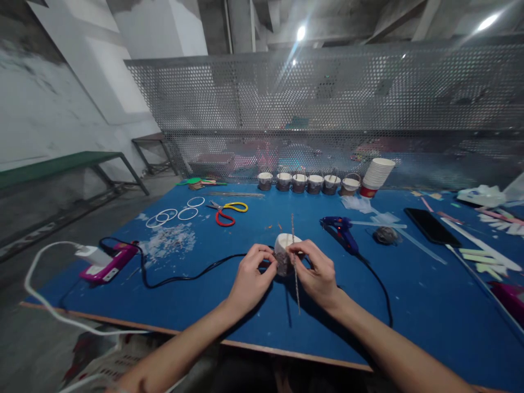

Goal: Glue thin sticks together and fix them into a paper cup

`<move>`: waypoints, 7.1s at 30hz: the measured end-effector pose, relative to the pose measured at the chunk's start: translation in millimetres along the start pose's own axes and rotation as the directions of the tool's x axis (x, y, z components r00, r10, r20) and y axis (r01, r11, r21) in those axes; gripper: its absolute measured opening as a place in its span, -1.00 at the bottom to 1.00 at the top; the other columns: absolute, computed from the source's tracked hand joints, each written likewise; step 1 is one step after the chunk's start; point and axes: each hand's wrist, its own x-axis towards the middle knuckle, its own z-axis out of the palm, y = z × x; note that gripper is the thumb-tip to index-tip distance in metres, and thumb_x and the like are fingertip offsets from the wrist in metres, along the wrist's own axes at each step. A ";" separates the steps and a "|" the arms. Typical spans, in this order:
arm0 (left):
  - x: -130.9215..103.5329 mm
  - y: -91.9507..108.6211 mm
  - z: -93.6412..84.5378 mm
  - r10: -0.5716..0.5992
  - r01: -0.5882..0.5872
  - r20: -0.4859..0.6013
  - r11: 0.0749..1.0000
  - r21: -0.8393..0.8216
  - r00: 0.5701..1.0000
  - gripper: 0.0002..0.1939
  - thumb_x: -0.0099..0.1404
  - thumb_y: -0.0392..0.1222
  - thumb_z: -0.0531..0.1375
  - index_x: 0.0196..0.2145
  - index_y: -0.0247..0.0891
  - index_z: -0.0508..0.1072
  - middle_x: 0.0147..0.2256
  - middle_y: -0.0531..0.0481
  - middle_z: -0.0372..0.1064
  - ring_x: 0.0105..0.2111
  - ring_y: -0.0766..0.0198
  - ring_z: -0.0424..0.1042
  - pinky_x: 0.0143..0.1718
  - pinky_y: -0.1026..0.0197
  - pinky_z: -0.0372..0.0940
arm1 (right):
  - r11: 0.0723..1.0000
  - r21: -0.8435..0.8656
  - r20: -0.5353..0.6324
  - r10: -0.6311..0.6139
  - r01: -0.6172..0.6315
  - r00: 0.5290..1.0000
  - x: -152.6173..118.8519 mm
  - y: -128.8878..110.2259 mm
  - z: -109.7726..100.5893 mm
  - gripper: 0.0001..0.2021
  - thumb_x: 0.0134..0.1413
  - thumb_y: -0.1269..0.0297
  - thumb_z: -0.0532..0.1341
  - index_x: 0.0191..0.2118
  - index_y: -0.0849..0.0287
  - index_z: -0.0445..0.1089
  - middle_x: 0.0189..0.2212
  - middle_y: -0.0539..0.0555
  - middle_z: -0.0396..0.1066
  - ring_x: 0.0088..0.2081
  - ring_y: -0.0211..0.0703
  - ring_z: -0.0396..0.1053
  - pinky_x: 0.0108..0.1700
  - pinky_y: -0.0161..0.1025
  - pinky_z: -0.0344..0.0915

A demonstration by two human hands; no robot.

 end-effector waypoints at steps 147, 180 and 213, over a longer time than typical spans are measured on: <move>53.4 -10.6 -20.3 0.006 0.031 0.240 0.988 -0.148 0.971 -0.87 0.15 -0.23 0.15 -0.51 -0.29 0.42 -0.39 -0.05 0.40 -0.35 0.27 0.38 -0.32 0.25 0.24 | 0.558 -0.498 0.032 0.777 -0.664 0.629 37.2 99.9 -88.8 -0.82 -0.16 0.24 0.17 -0.48 0.24 0.43 -0.61 0.02 0.37 -0.50 -0.12 0.33 -0.49 -0.29 0.16; 46.1 -8.4 -19.3 0.105 -0.100 0.138 0.994 -0.042 0.985 -0.88 0.18 -0.29 0.13 -0.51 -0.25 0.38 -0.39 -0.01 0.41 -0.37 0.30 0.39 -0.32 0.28 0.26 | 0.825 -0.310 0.455 0.566 -0.473 0.688 4.7 -32.1 -44.4 -0.90 0.01 0.35 0.08 -0.48 0.17 0.26 -0.56 -0.01 0.34 -0.55 -0.29 0.22 -0.50 -0.36 0.10; 42.3 -12.3 -18.6 0.175 -0.182 0.107 0.981 0.063 0.979 -0.87 0.20 -0.24 0.12 -0.48 -0.25 0.39 -0.41 -0.02 0.42 -0.40 0.30 0.39 -0.35 0.28 0.28 | 0.757 -0.196 0.341 0.649 -0.624 0.680 6.3 -45.8 -28.0 -0.83 0.04 0.29 0.07 -0.49 0.18 0.30 -0.56 -0.03 0.32 -0.51 -0.28 0.14 -0.46 -0.35 0.09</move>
